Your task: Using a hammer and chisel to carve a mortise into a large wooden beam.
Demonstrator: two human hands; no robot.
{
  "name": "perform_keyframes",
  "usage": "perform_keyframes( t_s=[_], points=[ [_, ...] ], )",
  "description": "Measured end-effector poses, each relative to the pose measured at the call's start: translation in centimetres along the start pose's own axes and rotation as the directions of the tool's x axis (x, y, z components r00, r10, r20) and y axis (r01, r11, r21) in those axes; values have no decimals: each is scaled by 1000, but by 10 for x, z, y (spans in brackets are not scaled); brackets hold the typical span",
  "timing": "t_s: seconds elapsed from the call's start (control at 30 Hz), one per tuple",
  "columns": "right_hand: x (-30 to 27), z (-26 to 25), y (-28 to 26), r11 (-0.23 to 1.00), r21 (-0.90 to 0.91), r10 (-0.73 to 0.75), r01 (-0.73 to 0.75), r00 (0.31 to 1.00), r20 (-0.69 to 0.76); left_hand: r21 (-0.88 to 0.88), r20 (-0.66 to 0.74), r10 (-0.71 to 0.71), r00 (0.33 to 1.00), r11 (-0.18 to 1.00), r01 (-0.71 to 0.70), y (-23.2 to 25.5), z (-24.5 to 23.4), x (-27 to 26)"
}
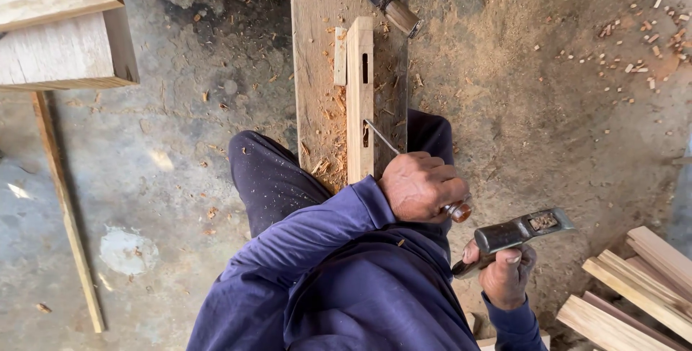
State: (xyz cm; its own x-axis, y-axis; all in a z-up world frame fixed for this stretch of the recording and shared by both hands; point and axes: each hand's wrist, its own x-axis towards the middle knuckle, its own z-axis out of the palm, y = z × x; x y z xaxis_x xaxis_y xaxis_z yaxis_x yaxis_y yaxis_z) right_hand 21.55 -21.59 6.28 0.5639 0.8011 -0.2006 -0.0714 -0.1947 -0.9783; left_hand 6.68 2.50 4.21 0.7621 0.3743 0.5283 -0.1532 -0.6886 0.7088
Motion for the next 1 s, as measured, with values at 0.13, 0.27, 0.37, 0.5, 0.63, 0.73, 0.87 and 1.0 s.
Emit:
perform_keyframes(
  t_s=[0.13, 0.27, 0.37, 0.5, 0.63, 0.73, 0.87, 1.0],
  points=[
    [-2, -3, -8, 999, -41, 16, -15, 1000, 18, -67, -21, -5, 1000, 998, 4, 4, -6, 3],
    [0, 1, -21, 997, -72, 37, -33, 998, 48, -84, -113, 24, 993, 996, -33, 1, -3, 4],
    [5, 8, -39, 994, -106, 38, -29, 996, 77, -137, -191, 24, 981, 989, -51, -1, -11, 7],
    [14, 19, -60, 991, -134, 3, 13, 993, 121, -239, -257, -19, 966, 970, -45, -1, -28, 9],
    [-24, -126, 33, 985, -170, 45, -18, 986, 158, -223, -298, -28, 954, 974, -41, 1, -25, 2],
    [-14, -162, 58, 978, -202, 89, -50, 979, 185, -212, -298, -9, 955, 976, -57, -1, -23, -1],
    [14, -19, -54, 963, -268, 95, -35, 972, 214, -240, -368, 39, 929, 961, -136, -4, -21, -2],
    [25, 7, -72, 954, -300, 52, 20, 972, 230, -217, -338, 39, 940, 969, -118, -6, -21, 5]
  ],
)
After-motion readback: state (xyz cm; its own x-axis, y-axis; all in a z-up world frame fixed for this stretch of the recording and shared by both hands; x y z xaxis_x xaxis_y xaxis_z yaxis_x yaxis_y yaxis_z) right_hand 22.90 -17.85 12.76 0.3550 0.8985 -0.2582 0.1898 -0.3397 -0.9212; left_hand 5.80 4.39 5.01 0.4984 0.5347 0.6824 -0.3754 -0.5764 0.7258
